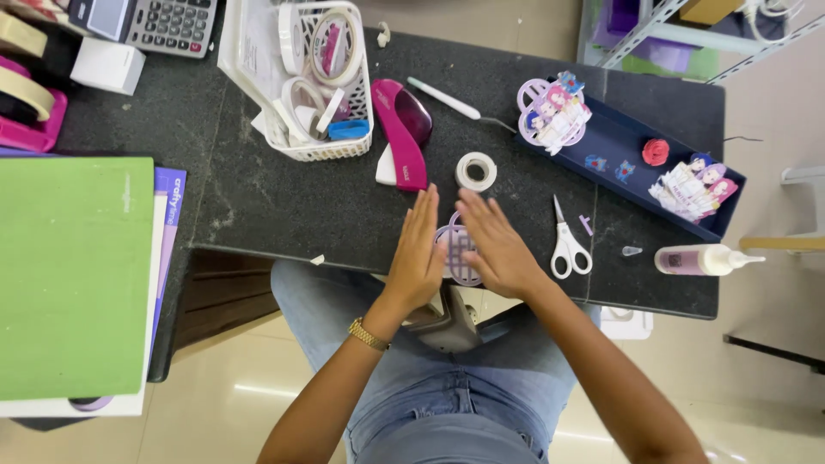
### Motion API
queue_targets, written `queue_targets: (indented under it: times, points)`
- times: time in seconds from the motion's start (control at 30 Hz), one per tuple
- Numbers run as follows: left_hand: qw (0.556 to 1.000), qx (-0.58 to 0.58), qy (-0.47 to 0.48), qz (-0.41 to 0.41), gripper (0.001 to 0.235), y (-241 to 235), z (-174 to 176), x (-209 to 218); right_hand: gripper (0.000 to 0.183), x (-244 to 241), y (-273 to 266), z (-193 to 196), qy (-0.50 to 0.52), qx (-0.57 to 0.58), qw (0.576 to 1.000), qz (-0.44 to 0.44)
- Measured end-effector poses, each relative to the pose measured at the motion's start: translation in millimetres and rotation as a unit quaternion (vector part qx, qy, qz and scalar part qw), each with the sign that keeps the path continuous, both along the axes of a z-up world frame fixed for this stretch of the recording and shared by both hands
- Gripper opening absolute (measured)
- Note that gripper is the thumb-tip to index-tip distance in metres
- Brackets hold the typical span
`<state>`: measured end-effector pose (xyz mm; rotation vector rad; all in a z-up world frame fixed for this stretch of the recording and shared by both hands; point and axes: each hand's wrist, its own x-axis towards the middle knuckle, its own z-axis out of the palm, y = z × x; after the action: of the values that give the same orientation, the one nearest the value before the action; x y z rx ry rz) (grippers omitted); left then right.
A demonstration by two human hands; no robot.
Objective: Applying glue to an intricate paper cutout and assembling it onto a base.
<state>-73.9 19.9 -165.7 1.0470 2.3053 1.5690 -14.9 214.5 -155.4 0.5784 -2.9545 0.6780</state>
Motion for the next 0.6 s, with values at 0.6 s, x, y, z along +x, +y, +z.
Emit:
queue_targets:
  times: [0.6]
  points:
    - [0.934,-0.244,0.260,-0.033,0.082,47,-19,8,0.066,54,21,19,0.051,-0.287,0.941,-0.174]
